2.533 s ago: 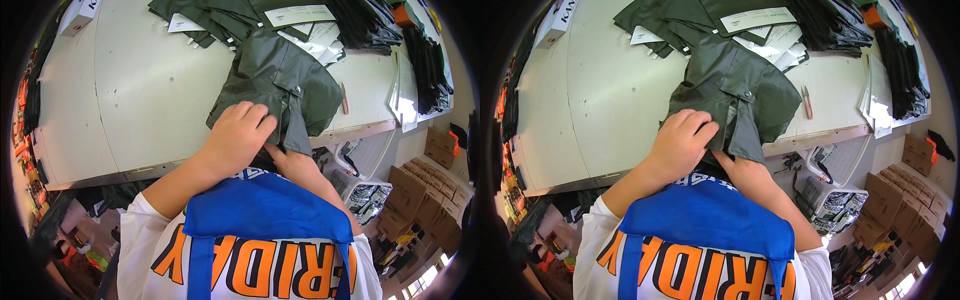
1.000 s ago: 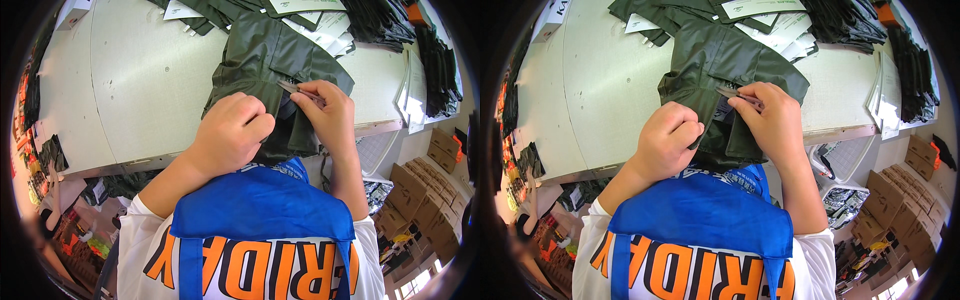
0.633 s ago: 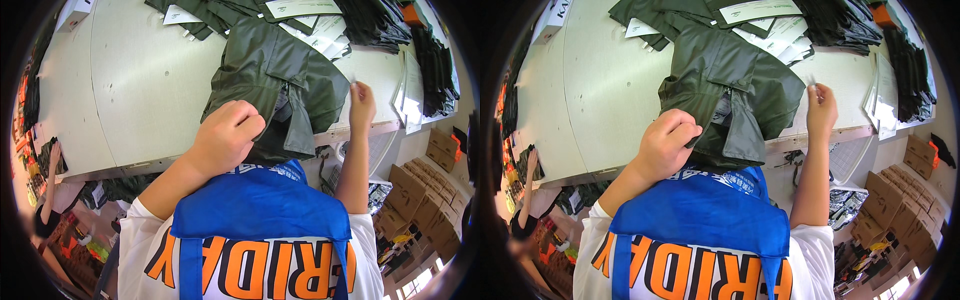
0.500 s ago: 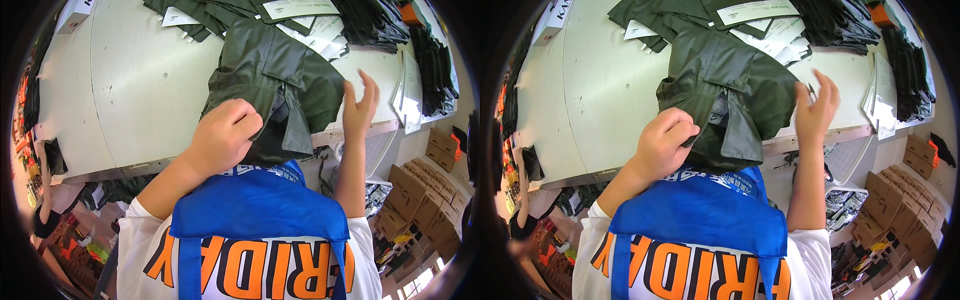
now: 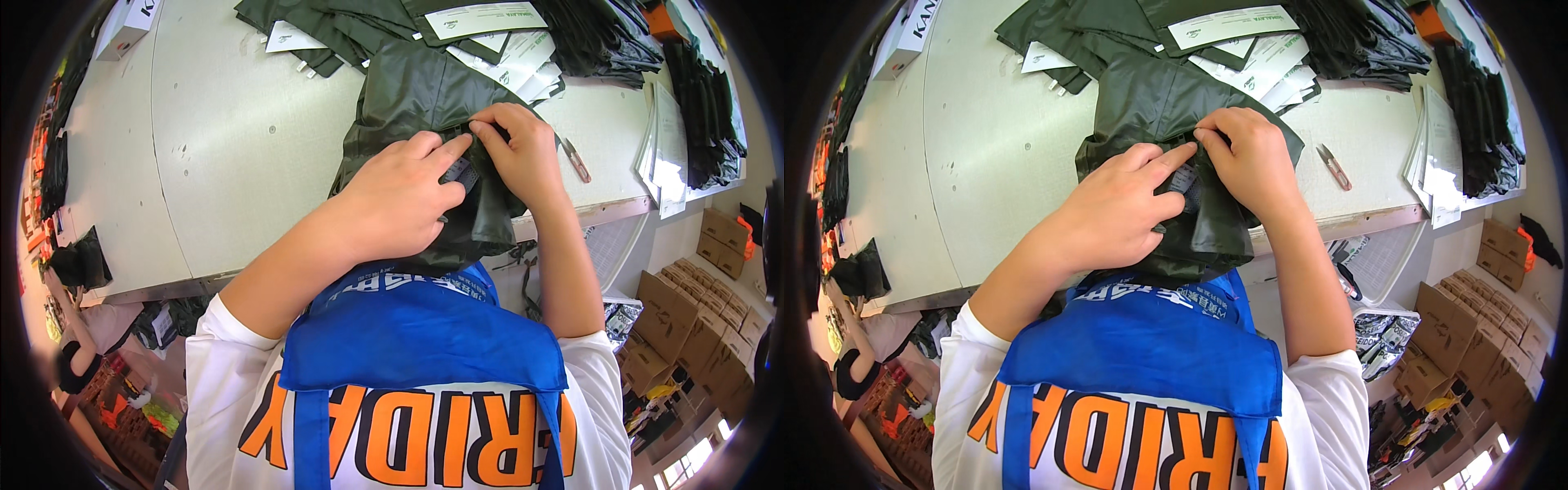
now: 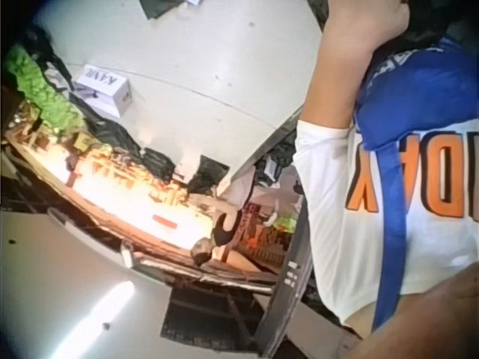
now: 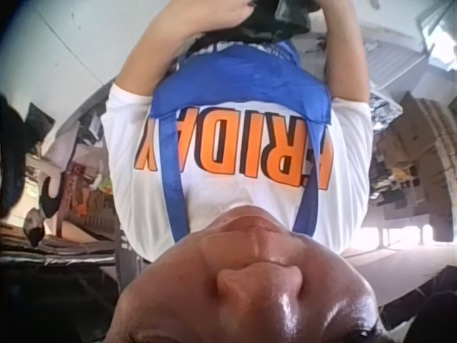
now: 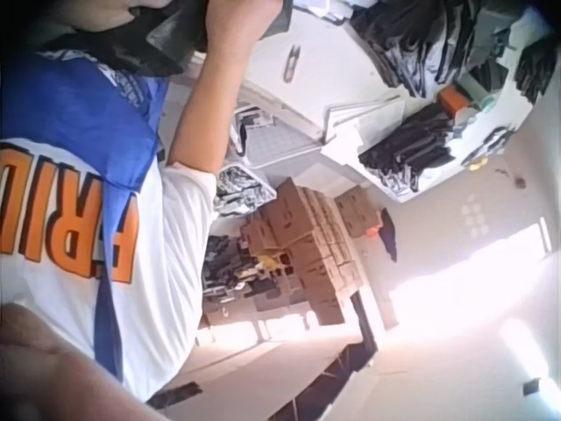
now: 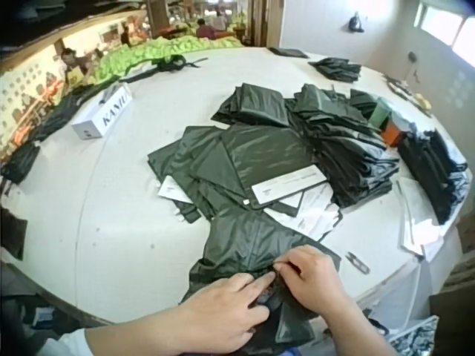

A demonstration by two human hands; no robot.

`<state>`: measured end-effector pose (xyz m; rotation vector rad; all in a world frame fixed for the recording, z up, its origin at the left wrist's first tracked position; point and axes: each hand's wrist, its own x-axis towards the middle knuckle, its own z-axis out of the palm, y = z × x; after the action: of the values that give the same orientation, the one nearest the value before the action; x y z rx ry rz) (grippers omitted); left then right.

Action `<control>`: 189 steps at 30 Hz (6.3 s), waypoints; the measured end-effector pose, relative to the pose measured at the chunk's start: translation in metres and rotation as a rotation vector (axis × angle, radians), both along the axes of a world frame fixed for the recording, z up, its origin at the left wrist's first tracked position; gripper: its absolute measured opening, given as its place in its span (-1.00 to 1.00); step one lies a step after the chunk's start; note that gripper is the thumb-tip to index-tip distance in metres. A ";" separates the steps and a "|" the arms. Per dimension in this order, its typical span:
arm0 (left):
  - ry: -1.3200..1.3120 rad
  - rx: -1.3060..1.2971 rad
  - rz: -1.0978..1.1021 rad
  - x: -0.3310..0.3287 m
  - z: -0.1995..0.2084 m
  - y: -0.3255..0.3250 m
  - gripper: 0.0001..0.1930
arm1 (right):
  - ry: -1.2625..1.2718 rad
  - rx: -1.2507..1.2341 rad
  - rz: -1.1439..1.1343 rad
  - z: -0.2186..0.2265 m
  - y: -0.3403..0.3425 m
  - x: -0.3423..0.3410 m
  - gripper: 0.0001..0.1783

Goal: The person folds multiple dark green fabric items on a white table. They smooth, fold, and stack each item, then place the folded pieces into a white bin. The process is repeated for several items.

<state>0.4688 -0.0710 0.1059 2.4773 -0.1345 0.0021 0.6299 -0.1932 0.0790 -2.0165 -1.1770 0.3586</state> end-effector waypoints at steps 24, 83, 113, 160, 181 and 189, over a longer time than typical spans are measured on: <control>-0.481 -0.105 0.354 -0.040 -0.001 -0.001 -0.72 | -0.286 -0.266 0.065 0.005 -0.040 -0.084 -0.23; -0.122 -0.075 0.312 -0.123 -0.065 -0.017 -0.67 | -0.353 -0.411 -0.358 -0.088 0.000 -0.148 -0.27; 0.194 -1.510 0.871 -0.080 -0.030 0.037 -0.49 | 0.650 -0.158 -0.125 0.000 0.005 -0.033 -0.28; 0.192 -0.740 1.182 0.162 -0.117 0.117 -0.20 | -0.089 -0.584 0.229 -0.035 -0.090 -0.045 0.10; 0.224 -0.679 1.388 -0.149 -0.133 -0.026 -0.12 | -0.174 -0.557 0.169 -0.010 -0.045 -0.027 0.16; -0.047 0.264 0.801 -0.153 -0.127 -0.019 -0.49 | -0.254 -0.633 0.305 -0.021 -0.037 -0.047 0.16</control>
<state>0.3162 -0.0899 -0.0210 2.6176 0.8871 0.4026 0.5834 -0.2298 0.0580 -2.4681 -1.6964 0.7140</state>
